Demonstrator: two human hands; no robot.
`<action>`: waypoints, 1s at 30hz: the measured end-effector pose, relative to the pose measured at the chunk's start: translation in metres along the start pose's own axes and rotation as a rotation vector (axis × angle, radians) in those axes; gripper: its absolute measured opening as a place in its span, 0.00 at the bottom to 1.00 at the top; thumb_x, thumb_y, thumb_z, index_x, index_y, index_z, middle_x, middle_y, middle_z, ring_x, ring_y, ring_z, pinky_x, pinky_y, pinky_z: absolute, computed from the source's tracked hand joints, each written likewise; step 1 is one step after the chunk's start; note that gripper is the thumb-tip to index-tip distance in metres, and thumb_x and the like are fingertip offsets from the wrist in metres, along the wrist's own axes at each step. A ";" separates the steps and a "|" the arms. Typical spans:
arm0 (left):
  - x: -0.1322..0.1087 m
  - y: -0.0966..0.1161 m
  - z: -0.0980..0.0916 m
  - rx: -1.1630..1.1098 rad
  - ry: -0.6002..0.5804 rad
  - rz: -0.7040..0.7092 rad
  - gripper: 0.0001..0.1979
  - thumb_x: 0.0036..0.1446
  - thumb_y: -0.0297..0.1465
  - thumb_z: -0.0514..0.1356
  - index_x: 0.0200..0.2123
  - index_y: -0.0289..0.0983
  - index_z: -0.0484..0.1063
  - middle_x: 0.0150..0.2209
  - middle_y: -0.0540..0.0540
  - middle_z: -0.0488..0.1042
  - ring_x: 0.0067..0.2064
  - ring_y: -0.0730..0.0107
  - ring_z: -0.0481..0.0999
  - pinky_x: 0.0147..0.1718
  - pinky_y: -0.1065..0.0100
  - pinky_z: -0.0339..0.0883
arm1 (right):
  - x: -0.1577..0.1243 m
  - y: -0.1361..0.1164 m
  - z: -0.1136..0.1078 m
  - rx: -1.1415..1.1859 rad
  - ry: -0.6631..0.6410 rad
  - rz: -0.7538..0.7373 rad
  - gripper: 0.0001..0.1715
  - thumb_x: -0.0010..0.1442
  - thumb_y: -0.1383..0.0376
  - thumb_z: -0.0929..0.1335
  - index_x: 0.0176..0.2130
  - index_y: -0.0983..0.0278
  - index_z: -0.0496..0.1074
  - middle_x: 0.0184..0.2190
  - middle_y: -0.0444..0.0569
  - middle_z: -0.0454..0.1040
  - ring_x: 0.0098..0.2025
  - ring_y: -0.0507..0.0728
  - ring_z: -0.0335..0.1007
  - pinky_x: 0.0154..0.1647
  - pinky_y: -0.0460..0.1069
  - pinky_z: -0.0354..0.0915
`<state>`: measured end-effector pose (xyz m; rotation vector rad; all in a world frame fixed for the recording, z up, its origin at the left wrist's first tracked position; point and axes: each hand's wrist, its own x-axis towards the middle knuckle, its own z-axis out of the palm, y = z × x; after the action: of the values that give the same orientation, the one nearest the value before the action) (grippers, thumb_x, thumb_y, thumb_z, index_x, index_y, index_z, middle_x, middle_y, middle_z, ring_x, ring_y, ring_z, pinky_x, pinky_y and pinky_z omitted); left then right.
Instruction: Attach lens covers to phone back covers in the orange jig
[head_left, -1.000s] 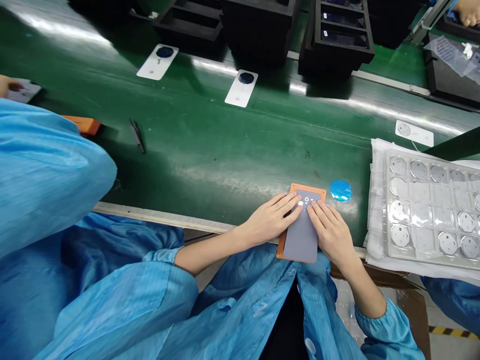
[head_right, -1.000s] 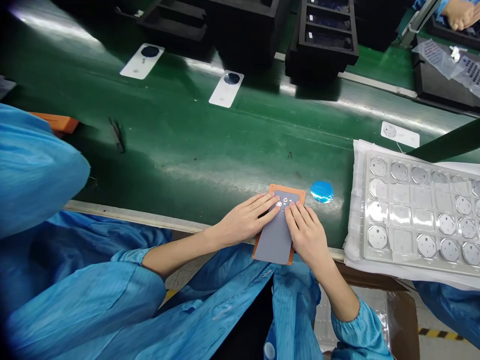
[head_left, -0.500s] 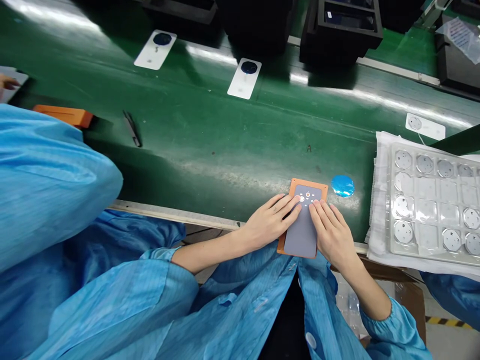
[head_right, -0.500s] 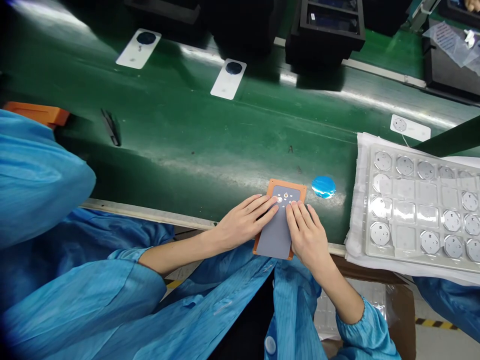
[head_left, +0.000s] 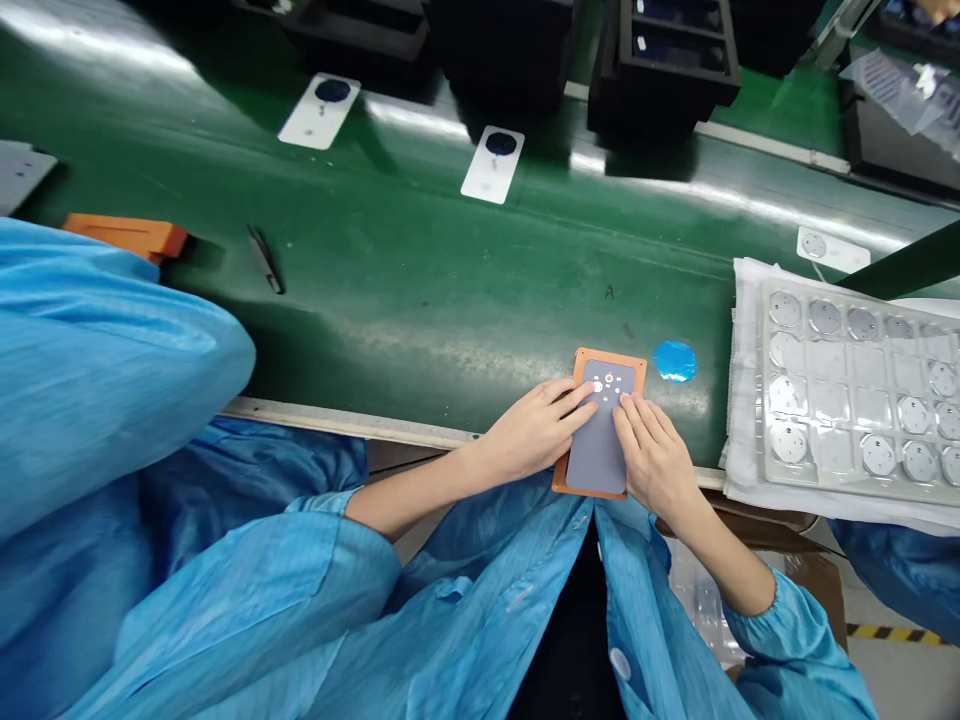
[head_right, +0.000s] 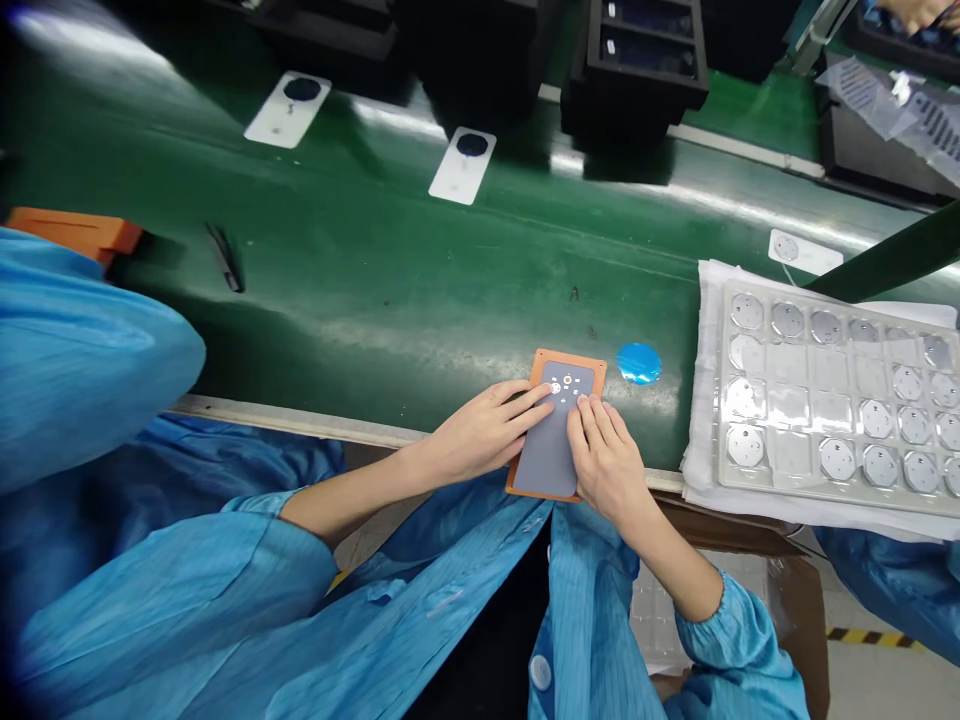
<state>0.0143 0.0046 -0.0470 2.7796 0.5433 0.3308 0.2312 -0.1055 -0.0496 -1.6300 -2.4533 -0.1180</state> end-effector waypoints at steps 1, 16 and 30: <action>-0.001 -0.004 -0.002 -0.074 0.006 -0.004 0.26 0.62 0.25 0.61 0.63 0.33 0.65 0.64 0.34 0.68 0.63 0.46 0.66 0.61 0.46 0.67 | -0.002 0.000 0.001 0.029 0.049 -0.002 0.28 0.65 0.75 0.59 0.61 0.74 0.68 0.62 0.67 0.70 0.65 0.68 0.65 0.64 0.63 0.66; 0.070 0.057 -0.023 -0.939 0.656 -0.192 0.04 0.59 0.29 0.67 0.37 0.35 0.79 0.36 0.44 0.82 0.37 0.68 0.82 0.40 0.68 0.76 | 0.011 0.030 0.008 1.583 0.566 0.494 0.18 0.68 0.64 0.55 0.44 0.60 0.71 0.38 0.53 0.76 0.43 0.59 0.77 0.45 0.59 0.76; 0.066 0.051 -0.023 -0.792 0.789 -0.168 0.04 0.61 0.29 0.64 0.33 0.36 0.77 0.32 0.46 0.80 0.35 0.67 0.78 0.40 0.64 0.73 | 0.019 0.020 -0.001 1.444 0.592 0.454 0.25 0.68 0.62 0.52 0.56 0.60 0.68 0.46 0.56 0.76 0.46 0.62 0.75 0.43 0.61 0.75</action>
<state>0.0838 -0.0089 0.0014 1.7587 0.6183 1.2940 0.2425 -0.0806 -0.0455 -1.0758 -1.0412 0.8663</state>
